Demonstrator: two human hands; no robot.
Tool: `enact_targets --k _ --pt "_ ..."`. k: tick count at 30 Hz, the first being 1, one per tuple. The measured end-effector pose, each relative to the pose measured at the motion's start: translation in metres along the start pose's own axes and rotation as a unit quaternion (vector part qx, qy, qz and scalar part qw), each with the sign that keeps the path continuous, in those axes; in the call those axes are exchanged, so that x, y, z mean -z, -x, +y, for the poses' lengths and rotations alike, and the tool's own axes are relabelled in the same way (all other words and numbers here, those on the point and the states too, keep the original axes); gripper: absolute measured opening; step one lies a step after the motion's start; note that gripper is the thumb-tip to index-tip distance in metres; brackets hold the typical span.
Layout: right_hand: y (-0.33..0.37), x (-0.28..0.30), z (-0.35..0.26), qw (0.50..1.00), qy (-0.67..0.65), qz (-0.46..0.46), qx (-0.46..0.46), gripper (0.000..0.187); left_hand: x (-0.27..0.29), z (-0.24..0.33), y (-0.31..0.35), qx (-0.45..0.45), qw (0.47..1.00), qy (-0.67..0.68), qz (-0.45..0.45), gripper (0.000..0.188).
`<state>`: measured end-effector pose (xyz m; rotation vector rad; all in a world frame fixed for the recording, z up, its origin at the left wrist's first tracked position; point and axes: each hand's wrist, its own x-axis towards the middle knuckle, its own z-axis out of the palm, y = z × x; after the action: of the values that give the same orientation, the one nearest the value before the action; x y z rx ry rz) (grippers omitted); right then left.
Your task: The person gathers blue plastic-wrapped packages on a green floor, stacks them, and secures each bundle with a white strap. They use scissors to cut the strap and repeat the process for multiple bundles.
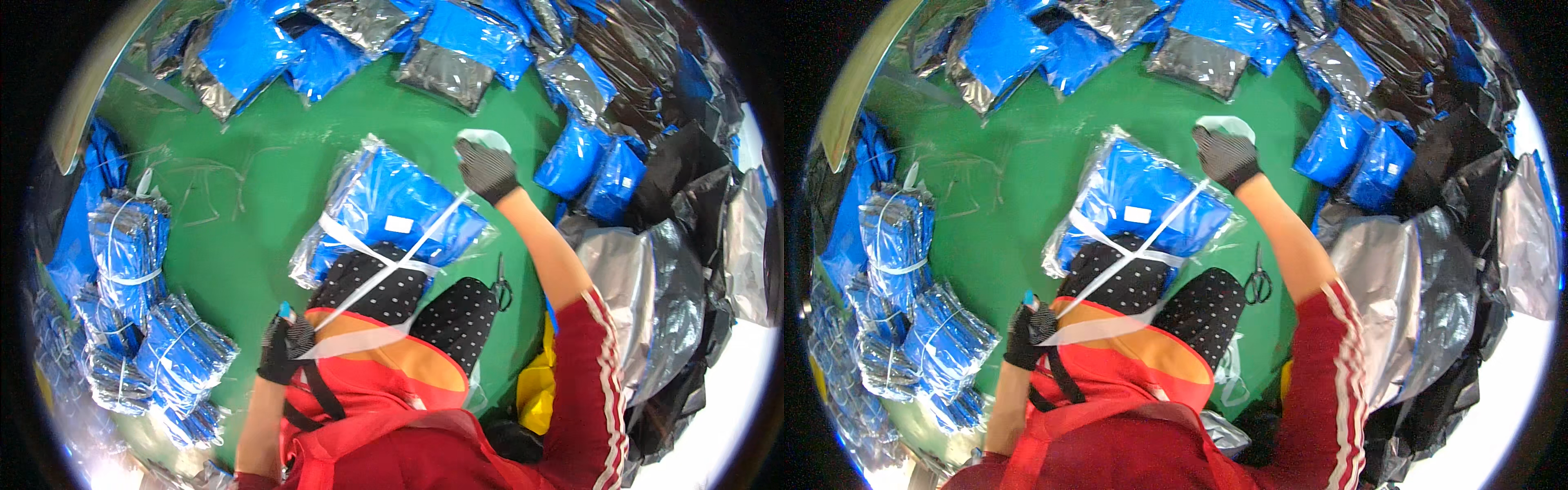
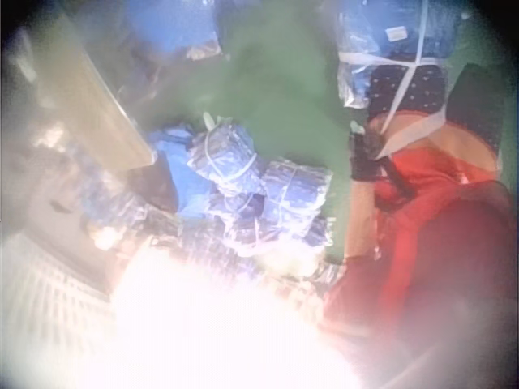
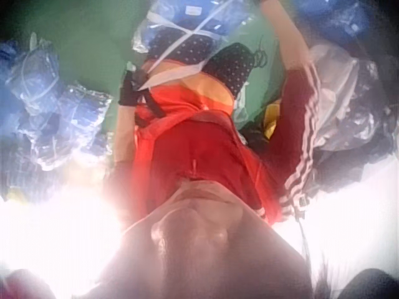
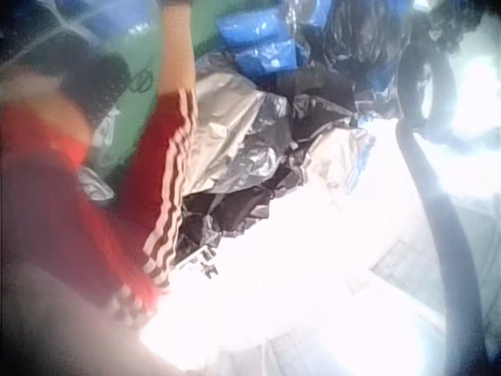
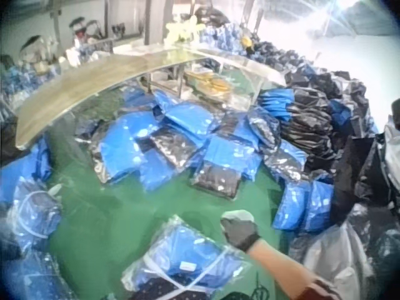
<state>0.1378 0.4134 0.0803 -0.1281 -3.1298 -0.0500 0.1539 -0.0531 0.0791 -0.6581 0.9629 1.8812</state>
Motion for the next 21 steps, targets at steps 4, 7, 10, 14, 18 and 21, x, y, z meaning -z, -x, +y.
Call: enact_targets --k 4,7,10,14,18,21 --pt "-0.069 -0.09 -0.043 0.997 -0.073 -0.013 -0.008 0.029 0.041 -0.022 -0.006 -0.136 0.941 -0.292 0.107 0.007" --pt "-0.085 -0.104 -0.056 0.996 -0.062 -0.058 -0.021 0.03 0.034 -0.019 -0.003 -0.145 0.775 -0.609 0.088 0.01" --pt "-0.077 -0.109 -0.048 0.993 -0.091 -0.07 -0.034 0.03 0.038 -0.021 -0.014 -0.144 0.682 -0.715 0.046 0.03" --pt "-0.054 -0.128 -0.04 0.977 -0.123 -0.147 -0.096 0.033 0.092 -0.045 -0.056 -0.214 0.602 -0.77 0.0 0.038" --pt "-0.005 -0.147 -0.052 0.95 -0.161 -0.163 -0.21 0.035 0.155 -0.061 -0.115 -0.198 0.432 -0.874 -0.103 0.031" --pt "0.043 -0.149 -0.057 0.912 -0.168 -0.209 -0.309 0.032 0.161 -0.048 -0.132 -0.017 0.41 -0.909 -0.077 0.041"
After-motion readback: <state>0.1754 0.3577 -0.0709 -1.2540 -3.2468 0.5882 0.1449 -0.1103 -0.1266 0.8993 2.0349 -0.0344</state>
